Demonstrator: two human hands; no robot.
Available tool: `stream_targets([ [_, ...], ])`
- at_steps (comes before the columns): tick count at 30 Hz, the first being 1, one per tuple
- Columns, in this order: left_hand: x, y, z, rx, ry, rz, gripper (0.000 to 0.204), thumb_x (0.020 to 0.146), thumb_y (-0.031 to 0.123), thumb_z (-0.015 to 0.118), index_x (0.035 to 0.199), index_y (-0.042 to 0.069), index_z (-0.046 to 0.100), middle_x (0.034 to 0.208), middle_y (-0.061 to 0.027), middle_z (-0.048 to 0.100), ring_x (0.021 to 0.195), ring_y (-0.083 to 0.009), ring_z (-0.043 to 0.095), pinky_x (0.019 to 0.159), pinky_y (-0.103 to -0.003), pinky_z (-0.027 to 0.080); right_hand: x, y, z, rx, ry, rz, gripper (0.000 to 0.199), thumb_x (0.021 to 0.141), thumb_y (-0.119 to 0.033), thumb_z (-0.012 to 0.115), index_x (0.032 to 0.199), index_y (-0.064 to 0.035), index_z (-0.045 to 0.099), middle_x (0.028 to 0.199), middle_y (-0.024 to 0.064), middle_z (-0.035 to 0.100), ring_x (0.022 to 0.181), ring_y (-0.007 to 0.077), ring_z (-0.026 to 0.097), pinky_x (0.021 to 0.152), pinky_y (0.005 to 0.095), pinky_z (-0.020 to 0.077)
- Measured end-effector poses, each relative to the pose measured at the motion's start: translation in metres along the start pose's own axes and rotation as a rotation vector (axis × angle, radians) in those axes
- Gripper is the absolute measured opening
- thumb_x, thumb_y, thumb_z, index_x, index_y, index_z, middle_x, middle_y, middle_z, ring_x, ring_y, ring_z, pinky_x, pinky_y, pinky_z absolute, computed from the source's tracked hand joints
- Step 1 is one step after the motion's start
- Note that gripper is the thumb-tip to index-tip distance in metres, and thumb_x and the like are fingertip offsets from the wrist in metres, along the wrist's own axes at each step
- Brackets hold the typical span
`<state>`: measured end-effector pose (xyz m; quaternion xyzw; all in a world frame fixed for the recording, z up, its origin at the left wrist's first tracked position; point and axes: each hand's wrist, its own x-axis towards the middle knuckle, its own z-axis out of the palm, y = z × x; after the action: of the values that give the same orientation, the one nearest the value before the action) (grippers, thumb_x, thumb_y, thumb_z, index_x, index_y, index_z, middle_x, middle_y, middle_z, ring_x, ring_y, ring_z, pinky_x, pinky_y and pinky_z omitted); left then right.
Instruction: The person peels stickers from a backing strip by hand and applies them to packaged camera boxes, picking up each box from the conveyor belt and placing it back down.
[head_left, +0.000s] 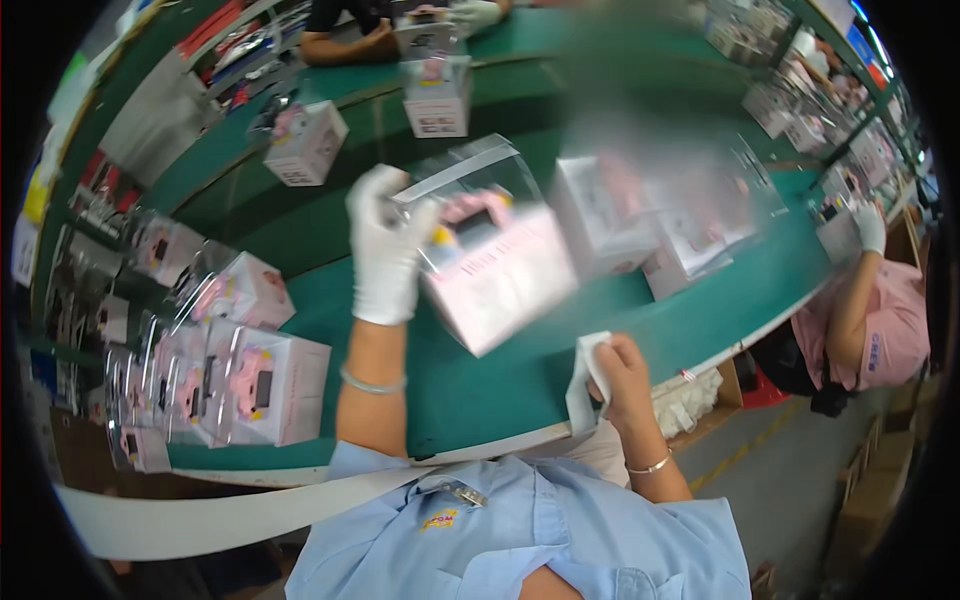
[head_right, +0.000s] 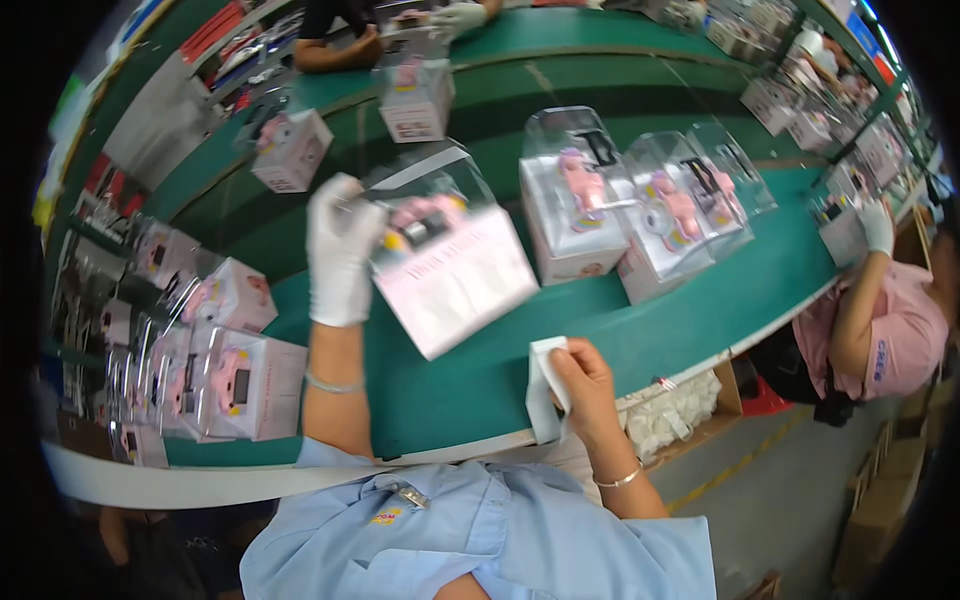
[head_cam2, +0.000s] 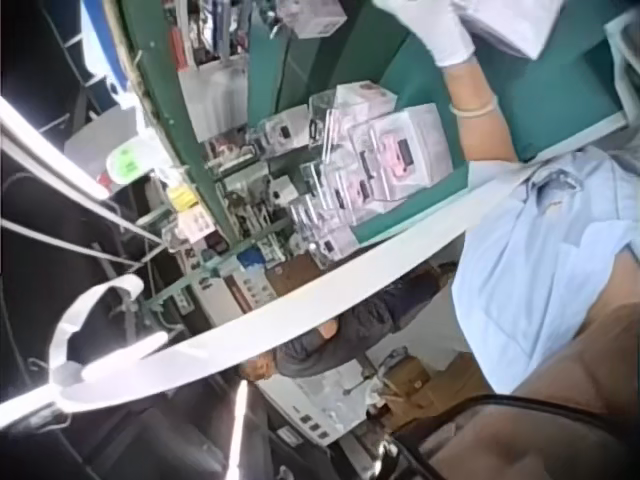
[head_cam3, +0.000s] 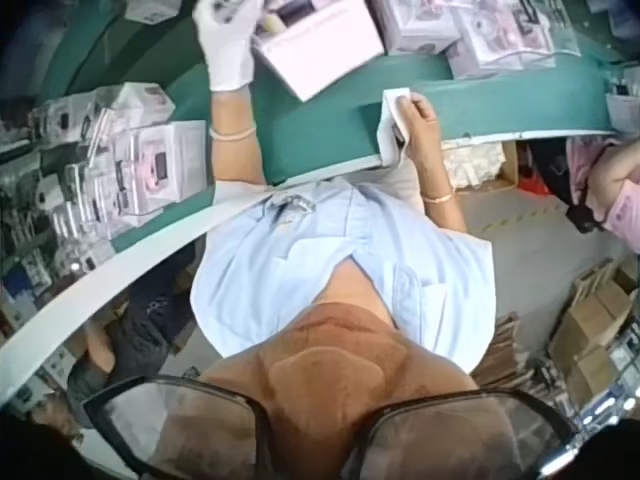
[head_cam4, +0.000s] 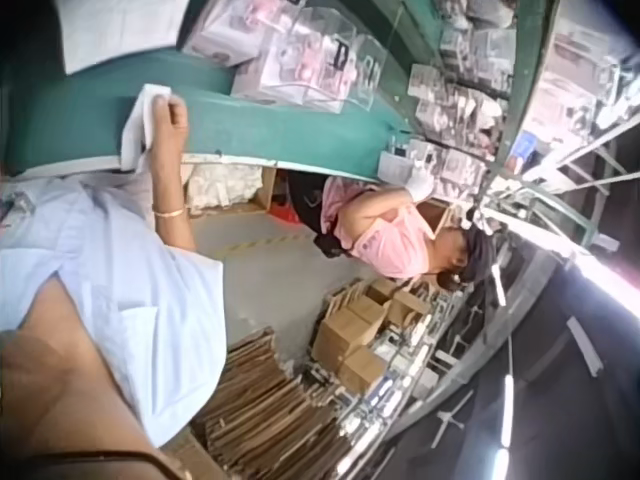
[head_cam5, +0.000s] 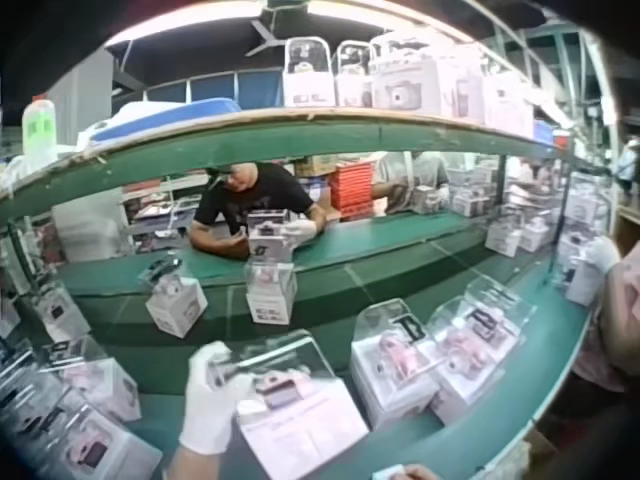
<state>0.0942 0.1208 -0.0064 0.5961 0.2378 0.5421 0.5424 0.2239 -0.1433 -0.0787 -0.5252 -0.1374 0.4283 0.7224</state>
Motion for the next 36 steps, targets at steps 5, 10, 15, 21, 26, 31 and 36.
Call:
stream_targets([
  [5, 0.083, 0.008, -0.023, 0.833, 0.352, 0.756, 0.047, 0.067, 0.015, 0.077, 0.106, 0.005, 0.053, 0.119, -0.0151, 0.042, 0.113, -0.0306, 0.041, 0.096, -0.038, 0.036, 0.006, 0.001, 0.009, 0.020, -0.015, 0.027, 0.010, 0.089, -0.017, 0.056, 0.093, -0.0076, 0.057, 0.069, 0.0000, 0.055, 0.047, 0.0050, 0.042, 0.040, 0.0195, 0.0309],
  [10, 0.134, -0.057, -0.093, 1.118, 0.534, 0.854, 0.053, 0.058, 0.030, 0.079, 0.101, 0.006, 0.058, 0.105, -0.0180, 0.052, 0.101, -0.0357, 0.049, 0.088, -0.042, 0.039, 0.010, 0.001, 0.015, 0.003, -0.093, 0.065, 0.015, 0.088, -0.019, 0.060, 0.096, -0.0065, 0.062, 0.082, -0.0019, 0.061, 0.070, 0.0032, 0.053, 0.061, 0.0189, 0.0438],
  [15, 0.117, -0.017, -0.034, 1.340, 0.388, 0.879, 0.043, 0.068, 0.027, 0.073, 0.102, 0.005, 0.059, 0.105, -0.0172, 0.056, 0.098, -0.0343, 0.054, 0.085, -0.044, 0.042, 0.010, -0.003, 0.011, -0.049, -0.087, 0.067, 0.016, 0.089, -0.020, 0.060, 0.097, -0.0069, 0.063, 0.085, -0.0020, 0.061, 0.075, 0.0031, 0.053, 0.066, 0.0193, 0.0441],
  [21, 0.127, -0.033, 0.109, -0.490, -0.688, -0.092, 0.058, 0.094, 0.049, 0.037, 0.125, 0.001, 0.047, 0.125, -0.0175, 0.052, 0.117, -0.0259, 0.049, 0.099, -0.038, 0.036, 0.005, -0.005, 0.008, 0.002, -0.066, 0.060, 0.015, 0.089, -0.020, 0.060, 0.096, -0.0070, 0.063, 0.082, -0.0021, 0.062, 0.072, 0.0032, 0.054, 0.063, 0.0196, 0.0446],
  [26, 0.124, -0.079, 0.169, -0.459, -1.166, -0.532, 0.068, 0.090, 0.055, 0.041, 0.134, 0.004, 0.037, 0.130, -0.0129, 0.049, 0.117, -0.0238, 0.048, 0.100, -0.036, 0.034, 0.000, -0.001, -0.003, 0.036, 0.014, 0.003, 0.014, 0.088, -0.022, 0.061, 0.094, -0.0088, 0.062, 0.077, -0.0036, 0.061, 0.061, 0.0016, 0.051, 0.050, 0.0178, 0.0403],
  [31, 0.107, -0.042, 0.149, -0.140, -1.192, -0.176, 0.070, 0.086, 0.045, 0.054, 0.135, -0.001, 0.033, 0.129, -0.0135, 0.049, 0.120, -0.0207, 0.045, 0.099, -0.033, 0.036, -0.002, -0.018, -0.026, 0.185, 0.168, -0.012, 0.014, 0.089, -0.021, 0.060, 0.094, -0.0087, 0.059, 0.077, -0.0021, 0.061, 0.060, 0.0024, 0.052, 0.046, 0.0170, 0.0391],
  [36, 0.095, -0.031, 0.117, -0.279, -1.037, -0.286, 0.066, 0.086, 0.042, 0.057, 0.136, 0.005, 0.035, 0.139, -0.0164, 0.038, 0.127, -0.0261, 0.038, 0.104, -0.037, 0.031, 0.033, -0.048, -0.041, -0.090, 0.123, -0.372, 0.013, 0.088, -0.017, 0.060, 0.093, -0.0055, 0.060, 0.105, 0.0045, 0.056, 0.075, 0.0058, 0.054, 0.068, 0.0211, 0.0446],
])
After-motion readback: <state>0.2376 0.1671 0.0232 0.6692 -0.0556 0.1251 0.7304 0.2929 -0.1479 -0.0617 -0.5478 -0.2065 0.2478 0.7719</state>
